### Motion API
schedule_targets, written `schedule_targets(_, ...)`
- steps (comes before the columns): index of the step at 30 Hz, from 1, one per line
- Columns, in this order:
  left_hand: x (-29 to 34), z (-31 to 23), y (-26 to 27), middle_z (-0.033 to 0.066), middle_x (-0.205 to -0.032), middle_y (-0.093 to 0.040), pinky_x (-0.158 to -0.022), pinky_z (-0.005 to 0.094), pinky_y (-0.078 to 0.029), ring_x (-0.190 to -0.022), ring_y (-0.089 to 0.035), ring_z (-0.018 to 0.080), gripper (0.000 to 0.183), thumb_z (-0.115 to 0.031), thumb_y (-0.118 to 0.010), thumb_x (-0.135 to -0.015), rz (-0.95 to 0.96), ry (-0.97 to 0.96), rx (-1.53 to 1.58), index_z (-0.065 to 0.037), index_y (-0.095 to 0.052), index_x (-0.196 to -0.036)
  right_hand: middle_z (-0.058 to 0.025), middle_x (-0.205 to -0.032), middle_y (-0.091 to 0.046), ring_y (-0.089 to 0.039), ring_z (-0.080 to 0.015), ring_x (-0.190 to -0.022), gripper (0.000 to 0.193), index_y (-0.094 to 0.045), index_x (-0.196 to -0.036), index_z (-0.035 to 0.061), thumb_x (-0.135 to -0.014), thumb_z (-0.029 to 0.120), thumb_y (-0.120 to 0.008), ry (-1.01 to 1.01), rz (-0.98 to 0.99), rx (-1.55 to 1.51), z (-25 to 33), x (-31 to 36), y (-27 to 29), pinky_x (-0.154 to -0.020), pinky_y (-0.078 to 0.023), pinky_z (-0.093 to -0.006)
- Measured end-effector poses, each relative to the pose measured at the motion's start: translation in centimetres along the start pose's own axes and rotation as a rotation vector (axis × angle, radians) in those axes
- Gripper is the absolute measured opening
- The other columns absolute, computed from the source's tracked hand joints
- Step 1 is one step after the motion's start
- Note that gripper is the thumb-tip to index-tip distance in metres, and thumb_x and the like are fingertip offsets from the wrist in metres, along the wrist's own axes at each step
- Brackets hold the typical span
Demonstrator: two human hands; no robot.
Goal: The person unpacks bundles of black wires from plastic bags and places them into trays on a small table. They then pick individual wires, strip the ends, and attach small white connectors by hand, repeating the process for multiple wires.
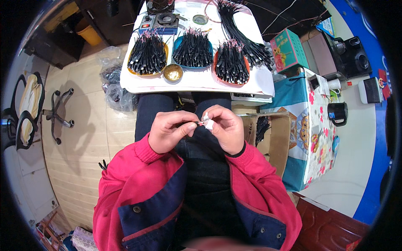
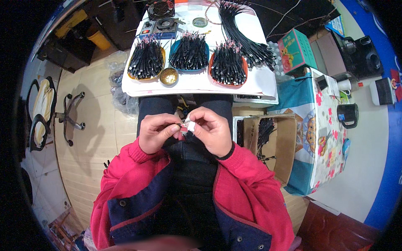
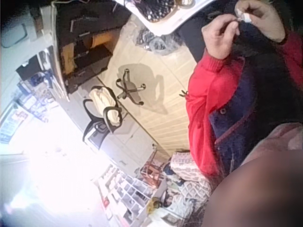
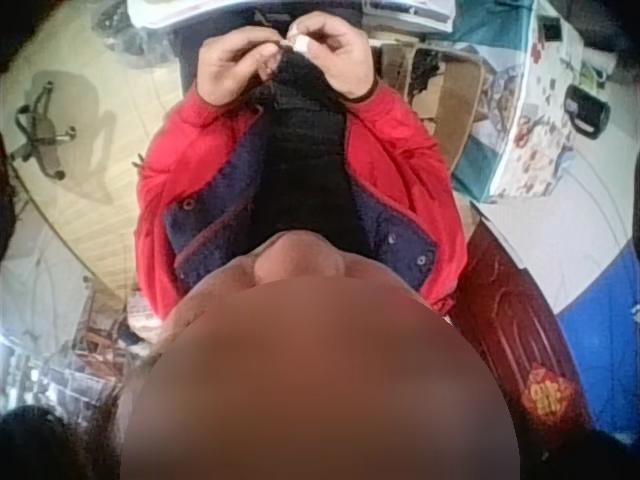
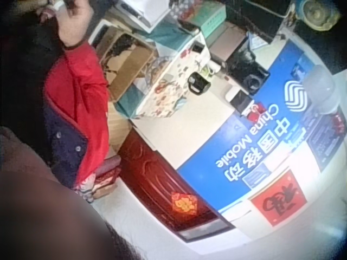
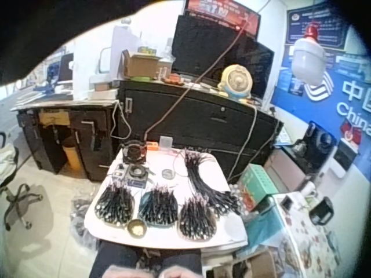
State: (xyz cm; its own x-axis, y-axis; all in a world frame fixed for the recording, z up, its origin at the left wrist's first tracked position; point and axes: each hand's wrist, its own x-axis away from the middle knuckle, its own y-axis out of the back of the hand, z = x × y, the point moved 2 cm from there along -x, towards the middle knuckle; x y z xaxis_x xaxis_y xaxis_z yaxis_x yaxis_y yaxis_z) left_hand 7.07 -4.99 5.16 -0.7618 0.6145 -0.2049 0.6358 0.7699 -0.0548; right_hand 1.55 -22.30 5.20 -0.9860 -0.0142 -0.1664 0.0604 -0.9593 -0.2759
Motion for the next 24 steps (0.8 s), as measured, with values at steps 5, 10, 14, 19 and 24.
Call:
schedule_targets(5,-0.2,-1.0,0.8,0.0093,-0.077,-0.066,-0.056,0.0259,-0.049,-0.063,-0.063,0.0139,0.01,-0.003,-0.063,-0.088,-0.044,-0.103,-0.205,0.002,-0.066,-0.096,-0.0125,-0.111,-0.056,-0.054,-0.014,-0.087,0.03,-0.058,-0.11,-0.003,-0.086,0.01,-0.069,0.113,0.14,0.18,-0.6,-1.3,1.8,-0.079,-0.046,-0.0261)
schedule_targets(10,-1.6,-1.0,2.9,0.0145,-0.075,-0.063,-0.059,0.0353,-0.05,-0.066,-0.063,0.0309,0.014,0.002,-0.065,-0.079,-0.14,-0.317,-0.715,0.002,-0.063,-0.093,-0.0122,-0.113,-0.055,-0.056,-0.0144,-0.094,0.029,-0.056,-0.112,-0.0043,-0.085,0.003,-0.065,0.091,0.061,0.202,-2.8,-2.6,3.0,-0.081,-0.047,-0.0266)
schedule_targets(14,-4.0,0.5,6.3,0.0141,-0.08,-0.062,-0.064,0.0396,-0.049,-0.074,-0.061,0.0323,0.018,0.001,-0.064,-0.078,-0.186,-0.32,-1.039,0.001,-0.062,-0.096,-0.0073,-0.09,-0.064,-0.058,-0.0105,-0.074,0.024,-0.061,-0.105,-0.0014,-0.081,-0.001,-0.061,0.027,-0.174,0.494,-6.0,-5.8,4.0,-0.067,-0.047,-0.0243)
schedule_targets(19,-7.0,3.7,7.5,0.0118,-0.089,-0.056,-0.065,0.04,-0.05,-0.077,-0.062,0.0312,0.021,0.003,-0.057,-0.074,-0.115,-0.24,-1.18,-0.002,-0.061,-0.095,-0.0095,-0.086,-0.057,-0.057,-0.0222,-0.074,0.034,-0.058,-0.108,0.0017,-0.077,0.009,-0.069,0.032,-0.172,0.79,-9.0,-9.1,3.0,-0.066,-0.047,-0.0331)
schedule_targets(24,-8.8,5.6,7.5,0.0115,-0.089,-0.052,-0.064,0.0378,-0.052,-0.075,-0.063,0.0281,0.014,-0.003,-0.058,-0.073,-0.027,-0.185,-1.304,-0.001,-0.058,-0.087,-0.0083,-0.084,-0.057,-0.058,-0.0269,-0.082,0.036,-0.058,-0.108,0.0039,-0.076,0.015,-0.071,0.003,-0.155,0.922,-10.0,-10.3,2.4,-0.071,-0.047,-0.0367)
